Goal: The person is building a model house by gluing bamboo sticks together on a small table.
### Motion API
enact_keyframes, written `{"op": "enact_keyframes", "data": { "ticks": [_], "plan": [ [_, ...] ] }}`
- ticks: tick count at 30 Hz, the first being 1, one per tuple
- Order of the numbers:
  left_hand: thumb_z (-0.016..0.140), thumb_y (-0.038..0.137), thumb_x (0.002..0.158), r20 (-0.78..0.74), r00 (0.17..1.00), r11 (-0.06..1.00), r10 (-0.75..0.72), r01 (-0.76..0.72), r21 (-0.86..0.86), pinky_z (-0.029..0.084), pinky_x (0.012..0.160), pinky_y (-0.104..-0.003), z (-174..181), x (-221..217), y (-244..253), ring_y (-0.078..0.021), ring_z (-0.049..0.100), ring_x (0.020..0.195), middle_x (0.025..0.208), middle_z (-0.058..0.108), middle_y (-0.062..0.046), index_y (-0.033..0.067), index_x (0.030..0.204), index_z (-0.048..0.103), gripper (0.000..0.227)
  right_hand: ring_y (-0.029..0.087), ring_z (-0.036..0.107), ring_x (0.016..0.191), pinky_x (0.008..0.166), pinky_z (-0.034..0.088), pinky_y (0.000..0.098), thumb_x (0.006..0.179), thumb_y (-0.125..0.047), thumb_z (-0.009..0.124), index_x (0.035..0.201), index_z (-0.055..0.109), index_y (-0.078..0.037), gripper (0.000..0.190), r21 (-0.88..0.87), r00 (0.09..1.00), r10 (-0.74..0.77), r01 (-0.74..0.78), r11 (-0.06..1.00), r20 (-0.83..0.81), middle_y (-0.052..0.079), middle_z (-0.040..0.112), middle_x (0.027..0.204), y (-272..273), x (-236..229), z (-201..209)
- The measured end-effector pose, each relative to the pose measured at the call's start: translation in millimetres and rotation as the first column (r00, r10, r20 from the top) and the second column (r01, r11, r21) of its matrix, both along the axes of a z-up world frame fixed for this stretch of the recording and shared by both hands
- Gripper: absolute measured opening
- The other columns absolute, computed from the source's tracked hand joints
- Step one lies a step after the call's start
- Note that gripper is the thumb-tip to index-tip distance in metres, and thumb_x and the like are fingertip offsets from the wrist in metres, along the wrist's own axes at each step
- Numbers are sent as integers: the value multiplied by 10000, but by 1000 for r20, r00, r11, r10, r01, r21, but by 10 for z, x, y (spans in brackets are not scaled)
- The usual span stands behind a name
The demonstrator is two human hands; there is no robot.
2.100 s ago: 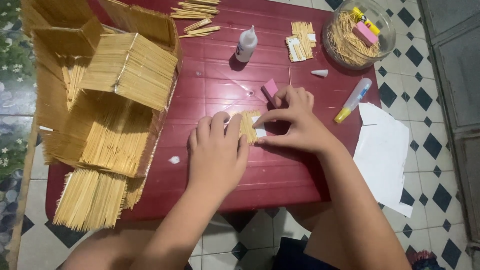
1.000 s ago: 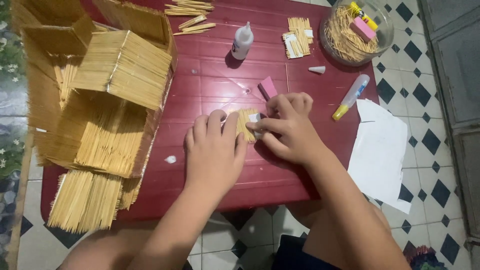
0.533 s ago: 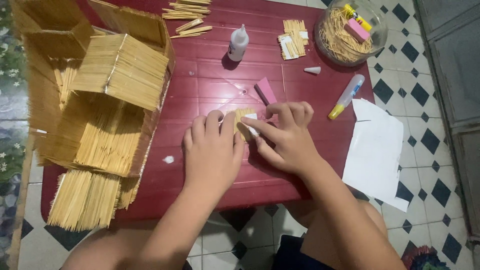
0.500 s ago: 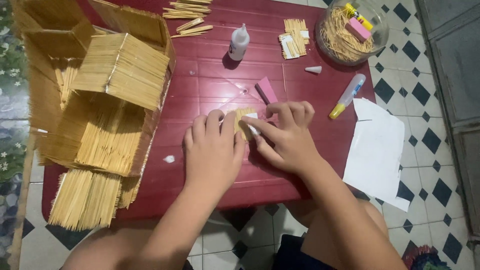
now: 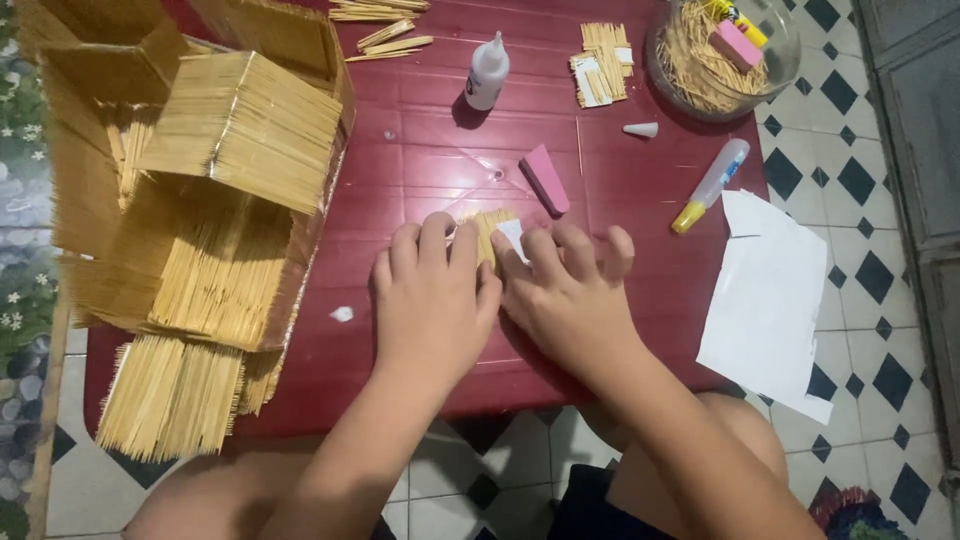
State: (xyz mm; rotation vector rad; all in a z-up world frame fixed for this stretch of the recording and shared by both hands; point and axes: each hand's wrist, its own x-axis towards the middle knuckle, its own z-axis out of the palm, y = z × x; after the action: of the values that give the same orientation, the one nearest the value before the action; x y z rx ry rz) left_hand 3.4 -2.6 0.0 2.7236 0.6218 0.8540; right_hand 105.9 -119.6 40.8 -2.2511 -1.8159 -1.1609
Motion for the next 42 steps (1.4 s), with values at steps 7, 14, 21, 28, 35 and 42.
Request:
{"op": "enact_keyframes", "data": {
  "ticks": [7, 14, 21, 28, 35, 42],
  "plan": [
    [700, 304, 854, -10, 1000, 1000, 2, -2, -8, 498, 872, -471, 3, 8, -3, -318, 586, 1110, 1142, 605, -96, 111, 1173, 692, 373, 237, 474, 968, 940, 304, 519, 816, -123, 661, 835, 694, -219, 103, 23, 1000, -17, 17, 1000, -7, -4, 483, 923, -16, -93, 34],
    [701, 293, 854, 20, 1000, 1000, 13, -13, 17, 484, 898, -477, 1, 1, -13, -319, 575, 1108, 1156, 603, -102, 108, 1194, 685, 387, 274, 477, 983, 886, 333, 483, 887, -132, 687, 903, 707, -202, 75, 61, 987, 20, -11, 998, -158, 6, 492, 949, -90, -89, -31],
    [691, 280, 883, 18, 1000, 1000, 9, -9, 5, 486, 896, -475, 37, -13, -21, -325, 586, 1121, 1161, 612, -105, 102, 1212, 688, 374, 268, 478, 985, 916, 327, 460, 869, -139, 762, 1120, 796, -277, 288, 156, 968, 20, 20, 987, -249, 2, 503, 985, -95, -55, -115],
    [713, 260, 858, 16, 1000, 1000, 12, -12, 25, 495, 877, -475, -3, -1, -18, -333, 601, 1117, 1156, 628, -108, 98, 1220, 693, 398, 314, 559, 891, 828, 376, 411, 1010, -28, 723, 1080, 810, -139, 157, 303, 879, 104, 48, 952, -465, 74, 534, 937, -297, 524, -109],
    [698, 288, 862, -39, 999, 999, -11, 10, -44, 515, 877, -519, -12, 8, -17, -365, 608, 1138, 1180, 638, -119, 113, 1261, 699, 436, 188, 558, 703, 725, 472, 334, 992, -64, 932, 1042, 857, -78, 92, 367, 698, 12, 362, 857, -716, 52, 594, 746, -566, 1125, 148],
    [694, 295, 841, -110, 994, 996, -7, -3, -89, 524, 876, -552, 112, 7, -23, -390, 610, 1142, 1175, 644, -122, 124, 1248, 702, 442, 70, 533, 634, 644, 434, 231, 916, -118, 951, 951, 841, -107, 116, 441, 525, 77, 615, 654, -847, 27, 561, 582, -831, 1556, 251]
  ]
}}
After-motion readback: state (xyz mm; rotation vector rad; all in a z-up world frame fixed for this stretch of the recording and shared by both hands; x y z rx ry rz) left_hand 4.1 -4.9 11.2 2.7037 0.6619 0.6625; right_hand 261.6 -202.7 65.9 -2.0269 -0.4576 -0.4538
